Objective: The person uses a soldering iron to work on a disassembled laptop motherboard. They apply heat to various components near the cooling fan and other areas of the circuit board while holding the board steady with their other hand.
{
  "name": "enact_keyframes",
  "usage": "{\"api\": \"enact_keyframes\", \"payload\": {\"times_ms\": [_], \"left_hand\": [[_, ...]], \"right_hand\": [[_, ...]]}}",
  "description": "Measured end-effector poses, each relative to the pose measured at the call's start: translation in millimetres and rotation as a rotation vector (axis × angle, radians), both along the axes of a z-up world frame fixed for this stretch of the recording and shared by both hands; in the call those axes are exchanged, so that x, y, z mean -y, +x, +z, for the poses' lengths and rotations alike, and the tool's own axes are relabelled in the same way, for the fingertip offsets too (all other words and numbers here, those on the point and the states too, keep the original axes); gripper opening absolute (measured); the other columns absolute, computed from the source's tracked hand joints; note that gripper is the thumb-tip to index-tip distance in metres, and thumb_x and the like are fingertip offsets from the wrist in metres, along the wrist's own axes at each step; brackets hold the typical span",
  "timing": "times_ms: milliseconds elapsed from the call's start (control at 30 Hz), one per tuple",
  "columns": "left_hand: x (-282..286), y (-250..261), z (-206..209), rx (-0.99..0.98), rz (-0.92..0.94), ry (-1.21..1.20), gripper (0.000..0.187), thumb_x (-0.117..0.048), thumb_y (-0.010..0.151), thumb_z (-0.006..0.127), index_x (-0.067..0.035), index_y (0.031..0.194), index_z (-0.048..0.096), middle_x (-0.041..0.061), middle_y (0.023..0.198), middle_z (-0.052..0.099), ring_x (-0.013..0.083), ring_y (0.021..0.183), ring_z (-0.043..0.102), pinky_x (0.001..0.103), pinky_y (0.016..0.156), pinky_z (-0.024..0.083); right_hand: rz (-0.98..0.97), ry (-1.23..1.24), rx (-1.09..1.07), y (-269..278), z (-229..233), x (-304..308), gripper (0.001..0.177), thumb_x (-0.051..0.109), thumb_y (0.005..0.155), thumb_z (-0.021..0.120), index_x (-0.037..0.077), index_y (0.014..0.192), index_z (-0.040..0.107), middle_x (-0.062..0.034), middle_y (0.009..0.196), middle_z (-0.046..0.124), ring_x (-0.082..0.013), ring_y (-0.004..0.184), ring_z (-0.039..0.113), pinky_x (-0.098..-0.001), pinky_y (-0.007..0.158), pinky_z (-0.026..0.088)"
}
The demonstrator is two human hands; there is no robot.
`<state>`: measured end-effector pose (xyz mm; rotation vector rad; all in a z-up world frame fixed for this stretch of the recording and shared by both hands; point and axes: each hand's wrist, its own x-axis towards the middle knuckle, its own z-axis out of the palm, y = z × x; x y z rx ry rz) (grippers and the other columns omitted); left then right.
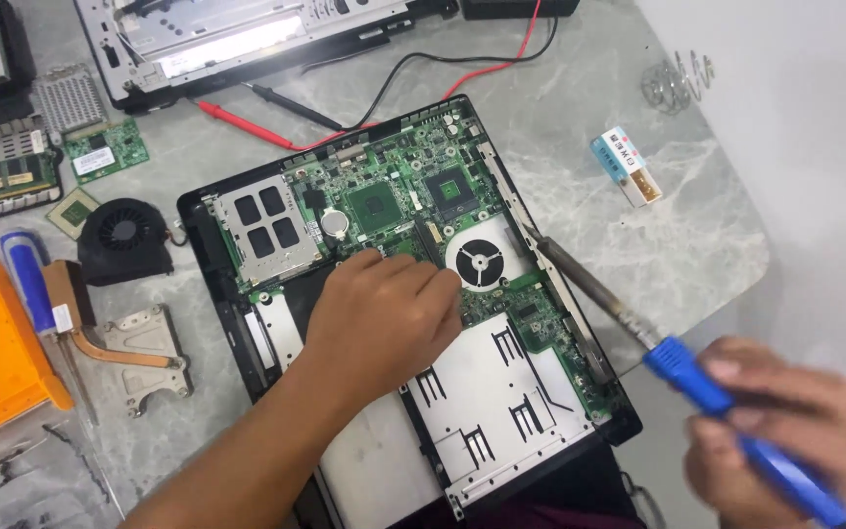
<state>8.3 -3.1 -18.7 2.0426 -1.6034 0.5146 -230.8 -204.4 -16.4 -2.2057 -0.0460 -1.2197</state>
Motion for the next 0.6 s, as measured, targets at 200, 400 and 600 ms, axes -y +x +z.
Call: {"api": "enact_keyframes", "payload": {"times_ms": [200, 400, 600], "left_hand": [[-1.5, -1.4, -1.4, -0.018, 0.056, -0.001, 0.02, -0.003, 0.078, 0.06, -0.013, 0.061, 0.053, -0.003, 0.054, 0.054, 0.0152, 0.05, 0.051, 0.03, 0.046, 0.032], [-2.2, -1.4, -8.2, 0.021, 0.168, -0.007, 0.019, -0.009, 0.07, 0.061, -0.018, 0.059, 0.048, -0.007, 0.051, 0.047, 0.0128, 0.049, 0.047, 0.029, 0.05, 0.03], [-1.2, 0.9, -12.8, 0.048, 0.113, -0.119, 0.014, -0.004, 0.066, 0.055, -0.014, 0.059, 0.05, -0.004, 0.051, 0.049, 0.0148, 0.047, 0.045, 0.03, 0.045, 0.028]], "right_hand": [[-0.031, -0.031, -0.106, -22.2, -19.4, -54.8, 0.013, 0.009, 0.076, 0.07, 0.01, 0.085, 0.061, -0.0109, 0.101, 0.058, -0.0213, 0.084, 0.069, -0.0357, 0.079, 0.06], [-0.048, -0.083, -0.133, -11.0, 1.3, -74.6, 0.017, 0.001, 0.076, 0.07, 0.009, 0.088, 0.06, -0.0153, 0.099, 0.059, -0.0228, 0.08, 0.069, -0.0358, 0.078, 0.063], [-0.034, -0.116, -0.099, -6.3, 4.4, -79.4, 0.013, 0.001, 0.075, 0.07, 0.004, 0.084, 0.061, -0.0187, 0.095, 0.059, -0.0248, 0.079, 0.07, -0.0365, 0.076, 0.063]]}}
